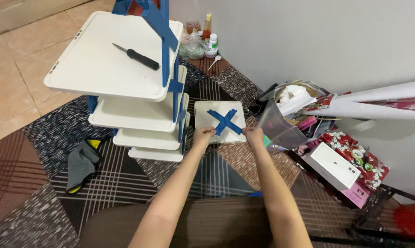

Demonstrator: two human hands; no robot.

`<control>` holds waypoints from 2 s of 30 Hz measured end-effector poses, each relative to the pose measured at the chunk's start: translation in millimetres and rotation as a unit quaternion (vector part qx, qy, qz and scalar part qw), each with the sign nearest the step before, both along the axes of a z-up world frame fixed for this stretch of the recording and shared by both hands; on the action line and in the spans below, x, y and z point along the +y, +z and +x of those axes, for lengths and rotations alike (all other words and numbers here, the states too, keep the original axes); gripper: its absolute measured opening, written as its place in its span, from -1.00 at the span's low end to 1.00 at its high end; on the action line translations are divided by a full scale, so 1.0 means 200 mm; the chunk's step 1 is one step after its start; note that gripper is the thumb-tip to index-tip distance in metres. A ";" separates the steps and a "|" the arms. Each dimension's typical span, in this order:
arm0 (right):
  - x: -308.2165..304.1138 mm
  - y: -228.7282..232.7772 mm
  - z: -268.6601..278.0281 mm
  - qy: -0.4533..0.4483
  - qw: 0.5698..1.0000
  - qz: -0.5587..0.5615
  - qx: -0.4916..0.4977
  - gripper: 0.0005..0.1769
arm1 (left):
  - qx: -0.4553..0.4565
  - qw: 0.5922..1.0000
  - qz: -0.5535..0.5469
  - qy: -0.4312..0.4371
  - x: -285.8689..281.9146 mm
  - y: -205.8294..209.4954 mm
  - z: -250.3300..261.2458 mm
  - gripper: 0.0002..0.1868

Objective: The person assembles a white plastic multi-tier storage unit by inserting blue cross-shaped supports into the trays and securing them with a screwdriver. The person repeatedly aligns and fastens the supports across multiple trays to build the stacked unit.

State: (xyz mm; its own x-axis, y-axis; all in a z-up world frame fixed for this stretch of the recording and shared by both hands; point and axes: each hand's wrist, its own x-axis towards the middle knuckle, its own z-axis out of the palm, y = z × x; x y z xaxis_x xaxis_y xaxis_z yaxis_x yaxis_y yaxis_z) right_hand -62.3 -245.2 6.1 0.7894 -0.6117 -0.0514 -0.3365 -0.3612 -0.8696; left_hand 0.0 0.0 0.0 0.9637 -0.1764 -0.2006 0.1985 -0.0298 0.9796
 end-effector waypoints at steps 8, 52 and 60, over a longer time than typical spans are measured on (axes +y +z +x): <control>0.05 -0.16 0.10 -0.056 0.989 0.075 0.113 -0.80 | 0.018 0.999 0.031 0.001 -0.04 -0.26 0.14 -0.72; 1.84 1.94 0.17 0.259 0.815 -0.455 -0.250 -0.48 | -0.335 0.923 0.062 0.181 1.93 1.35 0.17 -0.43; 1.87 1.91 0.15 0.288 0.840 -0.358 -0.289 -0.55 | -0.340 0.929 0.129 0.069 1.78 1.20 0.65 -0.57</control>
State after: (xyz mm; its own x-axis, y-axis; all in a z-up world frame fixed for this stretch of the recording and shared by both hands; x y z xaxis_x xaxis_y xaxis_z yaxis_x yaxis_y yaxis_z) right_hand -32.0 128.6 388.7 0.7320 0.1687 0.6601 0.4764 -0.8194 -0.3188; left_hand 130.9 355.3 240.9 0.8931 -0.0720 0.4440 -0.4439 -0.3016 0.8438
